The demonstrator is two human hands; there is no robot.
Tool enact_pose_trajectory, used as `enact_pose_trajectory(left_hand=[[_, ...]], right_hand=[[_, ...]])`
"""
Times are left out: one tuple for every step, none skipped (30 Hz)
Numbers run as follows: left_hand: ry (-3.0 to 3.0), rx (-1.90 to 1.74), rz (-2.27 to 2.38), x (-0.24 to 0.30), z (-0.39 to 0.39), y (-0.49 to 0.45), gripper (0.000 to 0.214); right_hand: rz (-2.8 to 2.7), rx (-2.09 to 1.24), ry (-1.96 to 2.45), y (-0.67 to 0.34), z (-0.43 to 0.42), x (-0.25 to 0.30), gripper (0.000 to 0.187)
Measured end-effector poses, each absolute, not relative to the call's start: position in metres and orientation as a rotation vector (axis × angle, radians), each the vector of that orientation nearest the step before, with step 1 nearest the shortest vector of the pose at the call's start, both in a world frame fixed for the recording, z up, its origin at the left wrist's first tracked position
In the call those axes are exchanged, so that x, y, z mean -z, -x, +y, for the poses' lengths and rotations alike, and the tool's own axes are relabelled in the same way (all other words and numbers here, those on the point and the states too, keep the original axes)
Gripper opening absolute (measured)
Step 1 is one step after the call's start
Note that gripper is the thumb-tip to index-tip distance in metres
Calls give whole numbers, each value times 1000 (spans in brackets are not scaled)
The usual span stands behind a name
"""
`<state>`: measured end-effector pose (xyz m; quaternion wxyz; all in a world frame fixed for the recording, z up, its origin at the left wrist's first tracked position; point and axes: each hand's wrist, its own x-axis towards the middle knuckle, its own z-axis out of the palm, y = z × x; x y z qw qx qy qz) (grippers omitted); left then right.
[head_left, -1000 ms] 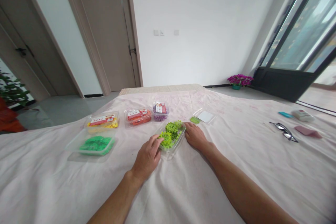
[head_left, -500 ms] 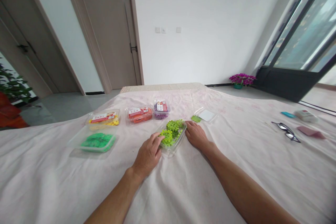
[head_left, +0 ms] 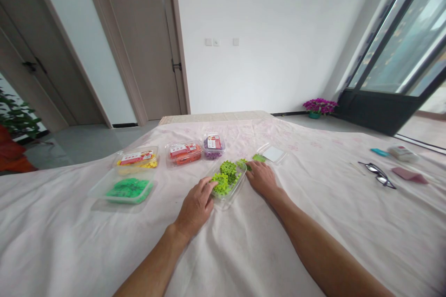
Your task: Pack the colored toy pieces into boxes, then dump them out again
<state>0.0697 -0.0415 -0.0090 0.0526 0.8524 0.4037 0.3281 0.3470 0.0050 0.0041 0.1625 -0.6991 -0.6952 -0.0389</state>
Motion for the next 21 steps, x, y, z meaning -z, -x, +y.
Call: enact_pose_trajectory(left_hand=[[-2592, -997, 1229, 9, -41, -70, 56], [-2591, -997, 1229, 9, -41, -70, 56], [-2591, -997, 1231, 9, -41, -70, 56], [-2591, -997, 1233, 10, -40, -70, 55], [-2592, -997, 1234, 10, -40, -70, 55], [-2594, -996, 1234, 10, -40, -70, 55], [-2595, -995, 1234, 10, -40, -70, 54], [-2595, -997, 1235, 10, -40, -70, 54], [-2595, -999, 1235, 10, -40, -70, 54], [-2595, -1000, 1236, 10, -40, -69, 54], [-2596, -1002, 1238, 10, -40, -69, 54], [-2597, -1004, 1238, 10, -40, -69, 54], [-2598, -1003, 1237, 9, -41, -69, 54], [-2598, -1001, 1237, 9, -41, -69, 55], [-2599, -1000, 1236, 9, -41, -69, 55], [-2598, -1000, 1236, 9, -41, -69, 55], [-2598, -1001, 1235, 8, -41, -69, 55], [-2597, -1002, 1235, 8, -41, -69, 54], [-2596, -1004, 1235, 8, -41, -69, 54], [-2597, -1006, 1234, 8, -41, -70, 54], [-2597, -1005, 1234, 9, -41, -70, 53]], right_hand=[[-1975, 110, 2004, -348, 6, -5, 33], [-1966, 112, 2011, -350, 7, -5, 32], [-1958, 116, 2017, -351, 8, -5, 32], [-1952, 122, 2021, -353, 8, -5, 31], [-1946, 129, 2026, -354, 9, -5, 31], [-1938, 136, 2033, -356, 10, -4, 30], [-1928, 141, 2040, -357, 12, -3, 30], [-1922, 144, 2045, -359, 13, -2, 31], [-1918, 147, 2046, -361, 14, 0, 31], [-1914, 150, 2041, -364, 15, 1, 31], [-1912, 153, 2030, -366, 16, 3, 32], [-1911, 154, 2012, -368, 17, 5, 32], [-1906, 152, 1991, -371, 18, 6, 32], [-1895, 145, 1972, -374, 19, 7, 32], [-1878, 133, 1956, -376, 21, 9, 32], [-1855, 116, 1944, -379, 22, 9, 32], [-1821, 98, 1936, -381, 24, 10, 32], [-1779, 81, 1928, -383, 26, 10, 33], [-1737, 65, 1917, -385, 27, 10, 34], [-1698, 48, 1899, -386, 29, 9, 34], [-1664, 32, 1872, -386, 31, 8, 34]])
